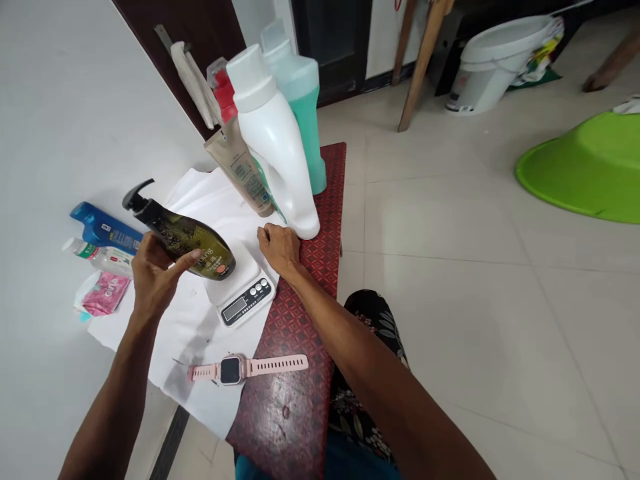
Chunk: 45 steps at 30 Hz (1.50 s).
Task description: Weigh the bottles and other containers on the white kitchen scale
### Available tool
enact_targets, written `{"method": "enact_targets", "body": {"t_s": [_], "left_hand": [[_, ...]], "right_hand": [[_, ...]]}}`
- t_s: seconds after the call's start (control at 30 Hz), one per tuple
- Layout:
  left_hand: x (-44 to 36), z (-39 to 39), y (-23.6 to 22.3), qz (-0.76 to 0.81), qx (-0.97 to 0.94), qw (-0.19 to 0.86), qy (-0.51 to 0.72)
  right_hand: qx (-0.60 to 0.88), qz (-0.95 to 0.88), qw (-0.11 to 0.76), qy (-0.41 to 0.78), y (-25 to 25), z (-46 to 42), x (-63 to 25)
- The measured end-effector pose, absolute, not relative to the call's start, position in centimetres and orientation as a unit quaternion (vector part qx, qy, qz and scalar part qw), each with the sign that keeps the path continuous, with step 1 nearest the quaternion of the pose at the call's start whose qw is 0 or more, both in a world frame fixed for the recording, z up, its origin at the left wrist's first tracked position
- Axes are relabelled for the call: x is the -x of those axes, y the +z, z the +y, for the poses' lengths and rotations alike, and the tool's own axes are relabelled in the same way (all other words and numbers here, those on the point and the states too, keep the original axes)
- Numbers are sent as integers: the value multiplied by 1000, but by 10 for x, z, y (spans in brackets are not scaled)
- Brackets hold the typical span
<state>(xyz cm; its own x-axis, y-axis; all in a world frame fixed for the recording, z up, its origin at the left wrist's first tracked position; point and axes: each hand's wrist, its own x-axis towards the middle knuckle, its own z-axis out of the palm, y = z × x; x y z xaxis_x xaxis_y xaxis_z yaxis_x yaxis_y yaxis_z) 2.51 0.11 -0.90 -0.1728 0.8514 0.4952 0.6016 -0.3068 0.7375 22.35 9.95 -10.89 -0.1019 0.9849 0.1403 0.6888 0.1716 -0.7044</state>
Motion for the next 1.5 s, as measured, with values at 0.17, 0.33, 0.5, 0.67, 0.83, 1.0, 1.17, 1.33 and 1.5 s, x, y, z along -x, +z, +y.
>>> {"method": "enact_targets", "body": {"t_s": [0.17, 0.33, 0.5, 0.67, 0.83, 1.0, 1.17, 1.33, 1.5], "left_hand": [[-34, -2, -19, 596, -623, 116, 492], [-31, -10, -22, 599, -635, 116, 473], [-18, -21, -16, 574, -634, 119, 505], [-6, -30, -8, 579, -592, 65, 557], [-12, -26, -13, 608, -642, 80, 460], [-32, -17, -25, 656, -624, 126, 406], [-27, 25, -30, 652, -574, 115, 482], [-1, 123, -34, 648, -574, 58, 498], [-1, 205, -46, 660, -569, 100, 480]], "right_hand": [[594, -700, 310, 246, -107, 98, -225], [594, -700, 307, 251, -107, 98, -225], [595, -697, 314, 248, -108, 98, -225], [592, -700, 311, 249, -109, 98, -224], [592, -700, 316, 245, -110, 98, -224], [593, -701, 308, 249, -107, 98, -225], [596, -706, 290, 248, -106, 98, -225], [596, -706, 285, 254, -105, 98, -226], [597, -705, 277, 262, -101, 98, -228]]}}
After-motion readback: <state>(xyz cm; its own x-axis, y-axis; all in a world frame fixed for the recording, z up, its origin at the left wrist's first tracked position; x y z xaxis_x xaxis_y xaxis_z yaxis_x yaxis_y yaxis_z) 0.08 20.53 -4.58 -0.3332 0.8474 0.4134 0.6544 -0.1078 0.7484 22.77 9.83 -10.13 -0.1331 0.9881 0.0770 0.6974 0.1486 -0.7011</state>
